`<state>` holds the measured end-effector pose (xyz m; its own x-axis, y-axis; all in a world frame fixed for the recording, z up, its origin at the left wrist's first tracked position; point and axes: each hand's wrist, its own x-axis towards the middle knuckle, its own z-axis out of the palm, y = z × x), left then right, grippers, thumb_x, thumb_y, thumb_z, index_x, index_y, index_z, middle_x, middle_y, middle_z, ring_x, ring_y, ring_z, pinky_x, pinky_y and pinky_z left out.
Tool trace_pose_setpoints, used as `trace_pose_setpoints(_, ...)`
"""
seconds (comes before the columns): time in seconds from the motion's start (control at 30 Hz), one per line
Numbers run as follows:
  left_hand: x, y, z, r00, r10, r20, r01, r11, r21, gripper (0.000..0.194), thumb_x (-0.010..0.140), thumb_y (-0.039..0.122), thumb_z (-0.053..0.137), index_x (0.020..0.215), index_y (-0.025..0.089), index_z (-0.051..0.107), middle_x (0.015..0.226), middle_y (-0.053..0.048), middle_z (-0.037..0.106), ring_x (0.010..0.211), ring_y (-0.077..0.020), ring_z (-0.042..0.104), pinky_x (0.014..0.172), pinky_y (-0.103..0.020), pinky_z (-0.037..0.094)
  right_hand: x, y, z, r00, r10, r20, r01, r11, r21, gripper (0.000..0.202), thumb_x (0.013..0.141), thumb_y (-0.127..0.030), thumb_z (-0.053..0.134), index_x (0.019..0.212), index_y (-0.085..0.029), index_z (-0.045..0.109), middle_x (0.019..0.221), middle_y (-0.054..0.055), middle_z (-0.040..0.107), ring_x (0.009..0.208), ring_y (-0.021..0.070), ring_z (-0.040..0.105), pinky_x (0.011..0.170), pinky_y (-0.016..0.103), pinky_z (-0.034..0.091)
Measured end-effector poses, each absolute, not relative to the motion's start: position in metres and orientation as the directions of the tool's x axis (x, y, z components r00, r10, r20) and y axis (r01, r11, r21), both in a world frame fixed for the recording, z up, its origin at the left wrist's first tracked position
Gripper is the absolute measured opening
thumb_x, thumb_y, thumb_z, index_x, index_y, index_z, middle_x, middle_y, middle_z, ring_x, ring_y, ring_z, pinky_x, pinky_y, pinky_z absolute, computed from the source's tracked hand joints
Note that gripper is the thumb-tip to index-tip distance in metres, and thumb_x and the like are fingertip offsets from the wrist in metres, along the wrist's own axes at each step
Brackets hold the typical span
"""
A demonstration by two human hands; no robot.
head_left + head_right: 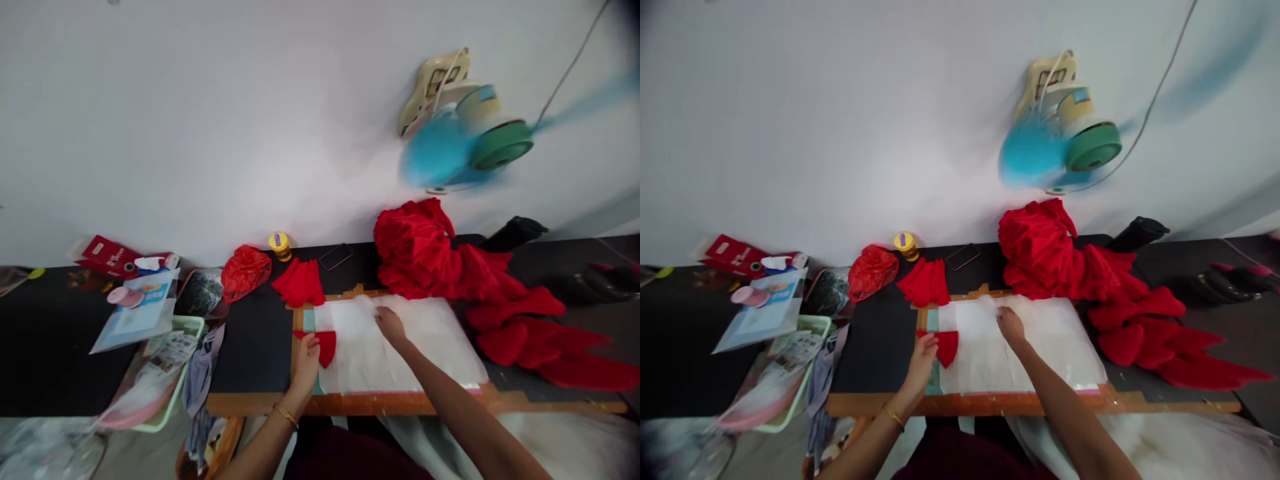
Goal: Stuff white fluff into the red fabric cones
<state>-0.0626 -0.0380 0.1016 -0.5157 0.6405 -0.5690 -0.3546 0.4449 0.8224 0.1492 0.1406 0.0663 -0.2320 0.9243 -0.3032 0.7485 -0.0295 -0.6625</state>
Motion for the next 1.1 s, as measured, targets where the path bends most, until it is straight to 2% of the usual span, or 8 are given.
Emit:
trace_pose_setpoints(0.17,-0.021,0.004,0.118,-0.329,0.75,-0.573,-0.386,0.447,0.807,0.06,0.072,0.032,0.077,0.127,0.024,0.054,0.109,-0.009,0.062,0.077,-0.0146,0.063,0.059,-0.022,0.047,0.142,0.097,0.077,-0.36,0.861,-0.36,0.583,-0.094,-0.807,0.026,0.086,-0.039,0.047,0.076,-0.02,0.059,0.058,-0.001,0.059,0.058,0.0174,0.061,0.059,0.026,0.047)
trace_pose_setpoints(0.3,0.003,0.025,0.12,-0.245,0.806,-0.539,-0.327,0.454,0.828,0.025,0.073,0.035,0.077,0.084,0.017,0.064,0.069,0.001,0.057,0.056,-0.0108,0.055,0.047,-0.02,0.039,0.154,0.068,0.088,-0.484,0.77,-0.416,0.362,-0.257,-0.896,0.033,0.081,-0.052,0.053,0.075,-0.02,0.058,0.057,-0.003,0.058,0.052,0.0155,0.057,0.054,0.026,0.046)
trace_pose_setpoints(0.37,0.001,0.028,0.119,-0.235,0.816,-0.528,-0.269,0.467,0.842,0.028,0.074,0.035,0.076,0.063,0.017,0.057,0.055,0.004,0.051,0.046,-0.0089,0.048,0.044,-0.02,0.035,0.166,0.067,0.092,-0.472,0.771,-0.427,0.355,-0.277,-0.893,0.036,0.081,-0.054,0.053,0.07,-0.02,0.057,0.052,-0.004,0.055,0.051,0.015,0.055,0.055,0.026,0.045)
trace_pose_setpoints(0.5,-0.019,0.027,0.124,-0.179,0.827,-0.532,-0.196,0.5,0.843,0.03,0.073,0.03,0.076,0.054,0.018,0.055,0.046,0.005,0.048,0.04,-0.009,0.046,0.04,-0.02,0.028,0.195,0.076,0.105,-0.466,0.769,-0.437,0.375,-0.275,-0.885,0.037,0.08,-0.055,0.057,0.071,-0.019,0.061,0.055,-0.002,0.056,0.056,0.0154,0.055,0.056,0.027,0.047)
trace_pose_setpoints(0.63,-0.015,0.023,0.131,-0.141,0.834,-0.533,-0.151,0.514,0.844,0.028,0.068,0.025,0.079,0.052,0.017,0.057,0.047,0.006,0.046,0.039,-0.0086,0.045,0.04,-0.02,0.025,0.204,0.079,0.115,-0.54,0.694,-0.476,0.197,-0.446,-0.873,0.047,0.085,-0.057,0.055,0.116,-0.021,0.058,0.095,0.006,0.067,0.076,0.0167,0.062,0.054,0.026,0.049)
trace_pose_setpoints(0.83,0.026,0.005,0.129,-0.225,0.818,-0.53,-0.194,0.495,0.847,0.024,0.068,0.033,0.079,0.062,0.015,0.065,0.057,0.002,0.055,0.052,-0.011,0.047,0.049,-0.022,0.034,0.19,0.078,0.107,-0.621,0.649,-0.439,0.177,-0.429,-0.886,0.041,0.077,-0.057,0.065,0.069,-0.019,0.054,0.053,-0.006,0.05,0.045,0.0094,0.043,0.047,0.024,0.037)
trace_pose_setpoints(0.97,0.023,-0.019,0.13,-0.346,0.779,-0.523,-0.236,0.467,0.852,0.03,0.074,0.042,0.073,0.063,0.016,0.064,0.057,0.003,0.051,0.054,-0.0116,0.044,0.052,-0.023,0.034,0.194,0.08,0.105,-0.446,0.768,-0.46,0.137,-0.45,-0.883,0.044,0.075,-0.061,0.065,0.066,-0.02,0.051,0.052,-0.005,0.049,0.046,0.0108,0.043,0.046,0.026,0.036)
trace_pose_setpoints(1.1,0.016,-0.031,0.139,-0.385,0.748,-0.54,-0.255,0.476,0.842,0.014,0.072,0.026,0.075,0.079,0.015,0.071,0.063,0.002,0.057,0.053,-0.0119,0.045,0.055,-0.024,0.035,0.193,0.077,0.109,-0.548,0.698,-0.461,0.175,-0.443,-0.879,0.045,0.078,-0.062,0.061,0.065,-0.02,0.051,0.053,-0.004,0.051,0.046,0.0109,0.046,0.046,0.026,0.038)
